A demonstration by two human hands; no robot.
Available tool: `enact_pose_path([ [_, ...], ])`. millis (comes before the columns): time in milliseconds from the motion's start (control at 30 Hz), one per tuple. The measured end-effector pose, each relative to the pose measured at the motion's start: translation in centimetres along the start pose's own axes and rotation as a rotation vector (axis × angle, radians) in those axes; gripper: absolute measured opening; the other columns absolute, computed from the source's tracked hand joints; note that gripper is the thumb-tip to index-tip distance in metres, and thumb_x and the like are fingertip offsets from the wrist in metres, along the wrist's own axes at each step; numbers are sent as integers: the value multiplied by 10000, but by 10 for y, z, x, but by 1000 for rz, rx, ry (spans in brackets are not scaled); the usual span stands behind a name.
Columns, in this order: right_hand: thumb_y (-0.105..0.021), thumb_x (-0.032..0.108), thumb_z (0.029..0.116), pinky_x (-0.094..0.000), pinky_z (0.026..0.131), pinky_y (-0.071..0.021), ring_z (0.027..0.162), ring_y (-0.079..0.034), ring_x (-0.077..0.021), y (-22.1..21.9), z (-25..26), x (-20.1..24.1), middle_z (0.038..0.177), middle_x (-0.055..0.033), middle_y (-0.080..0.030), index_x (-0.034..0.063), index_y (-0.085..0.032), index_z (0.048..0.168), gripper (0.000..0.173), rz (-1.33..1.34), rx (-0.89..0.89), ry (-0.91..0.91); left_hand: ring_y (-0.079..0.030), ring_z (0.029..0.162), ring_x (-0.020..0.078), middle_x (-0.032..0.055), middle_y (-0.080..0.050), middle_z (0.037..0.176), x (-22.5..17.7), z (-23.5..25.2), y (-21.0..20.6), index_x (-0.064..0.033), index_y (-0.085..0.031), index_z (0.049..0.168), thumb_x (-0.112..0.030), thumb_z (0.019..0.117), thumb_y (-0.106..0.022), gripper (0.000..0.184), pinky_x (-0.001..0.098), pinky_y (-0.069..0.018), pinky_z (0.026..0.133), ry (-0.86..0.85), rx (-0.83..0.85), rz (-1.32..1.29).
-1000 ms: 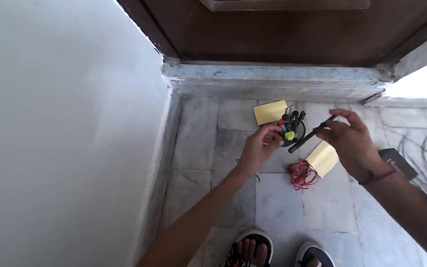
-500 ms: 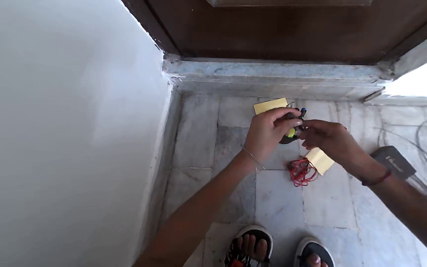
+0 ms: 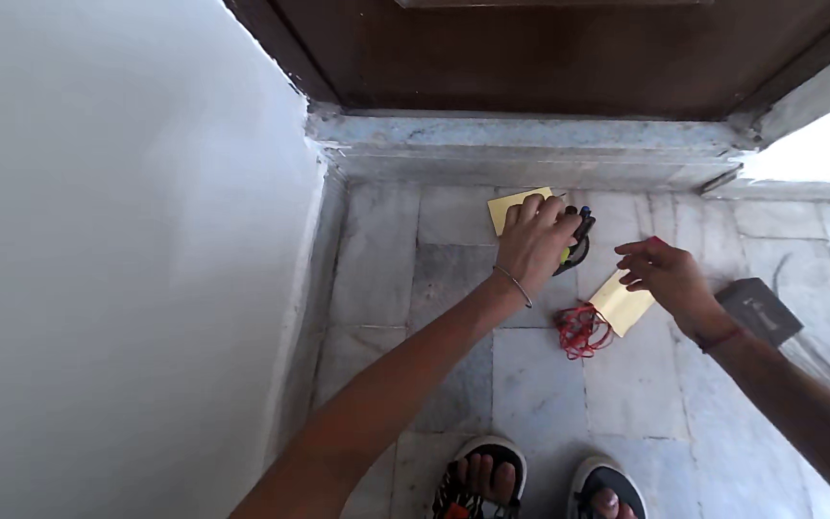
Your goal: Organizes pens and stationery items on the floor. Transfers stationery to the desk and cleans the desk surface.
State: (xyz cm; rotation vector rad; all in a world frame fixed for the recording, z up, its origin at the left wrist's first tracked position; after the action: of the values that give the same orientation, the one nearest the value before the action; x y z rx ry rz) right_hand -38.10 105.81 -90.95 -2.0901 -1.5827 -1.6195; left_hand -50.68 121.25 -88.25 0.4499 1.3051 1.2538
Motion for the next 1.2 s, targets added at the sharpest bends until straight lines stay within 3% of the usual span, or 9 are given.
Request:
enact_pose_path([
  [167, -531, 60, 1062, -452, 762, -573, 833, -693, -285, -4, 6, -32, 1053, -214, -686, -30, -645, 1237, 228, -106, 17, -70, -446, 1430, 376, 64, -589, 1473, 2, -7, -23, -191, -703, 1326, -224, 949, -713, 378, 596, -347, 1088, -34, 9, 230],
  [333, -534, 71, 1059, -519, 828, -552, 913, -694, -337, -21, -1, -40, 1106, -219, -695, -16, -664, 1239, 239, -295, 158, -34, -315, 1512, 428, 71, -435, 1615, 15, -11, -23, -179, -591, 1459, -290, 1015, -609, 457, 701, -241, 1132, -14, -3, 147],
  [433, -605, 83, 1024, -554, 914, -522, 1058, -666, -380, -28, -4, -39, 1228, -237, -656, -17, -654, 1280, 279, -402, 255, 31, -372, 1468, 458, 194, -440, 1583, 37, -11, 2, -113, -545, 1494, -170, 1029, -558, 468, 685, -307, 1116, 148, -136, -89],
  [533, -720, 185, 967, -578, 984, -496, 1196, -600, -429, -38, -7, -45, 1392, -269, -545, -4, -547, 1423, 523, -467, 362, 81, -550, 1285, 420, 265, -514, 1459, 80, -12, 21, 0, -557, 1419, -80, 1052, -488, 382, 575, -458, 1024, 458, -197, -259],
  [600, -744, 280, 951, -588, 1034, -457, 1300, -519, -440, -45, -9, -47, 1467, -249, -488, 37, -482, 1495, 651, -556, 436, 88, -575, 1265, 414, 270, -552, 1410, 106, -12, 10, 30, -563, 1385, -70, 1055, -500, 350, 537, -466, 1059, 599, 20, -270],
  [767, -724, 327, 957, -555, 1043, -454, 1325, -498, -419, -69, -23, -53, 1493, -217, -478, 67, -529, 1469, 607, -687, 575, 90, -570, 1271, 429, 249, -609, 1333, 121, -17, -58, 6, -627, 1320, -129, 1006, -655, 343, 586, -452, 1056, 488, 460, -155],
  [1033, -690, 305, 984, -529, 1047, -450, 1320, -503, -393, -76, -34, -53, 1455, -191, -519, 85, -583, 1425, 504, -682, 589, 87, -554, 1306, 405, 251, -583, 1353, 103, -12, -82, 48, -593, 1296, -165, 1021, -626, 349, 552, -471, 1054, 597, 679, -35],
  [1133, -682, 299, 990, -523, 1052, -448, 1320, -503, -396, -77, -36, -57, 1451, -198, -522, 57, -585, 1414, 498, -686, 566, 79, -566, 1291, 417, 282, -571, 1366, 106, -29, -74, 94, -570, 1311, -117, 1031, -593, 350, 545, -463, 1075, 707, 590, -144],
  [1200, -673, 293, 993, -524, 1051, -446, 1332, -492, -396, -78, -37, -57, 1464, -195, -512, 60, -588, 1406, 481, -696, 565, 64, -591, 1246, 417, 304, -583, 1340, 107, -43, -58, 96, -530, 1374, -67, 1045, -556, 368, 519, -463, 1076, 790, 363, -325],
])
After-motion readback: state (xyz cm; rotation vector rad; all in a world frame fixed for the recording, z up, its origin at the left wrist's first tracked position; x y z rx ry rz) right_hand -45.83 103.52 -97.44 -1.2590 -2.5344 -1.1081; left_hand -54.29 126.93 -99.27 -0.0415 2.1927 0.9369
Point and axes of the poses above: each hand's wrist, its own z-axis towards the middle knuckle, its own y-axis out of the back of the hand, x = y × z, the point moved 4 cm from there along z, towards the middle knuckle
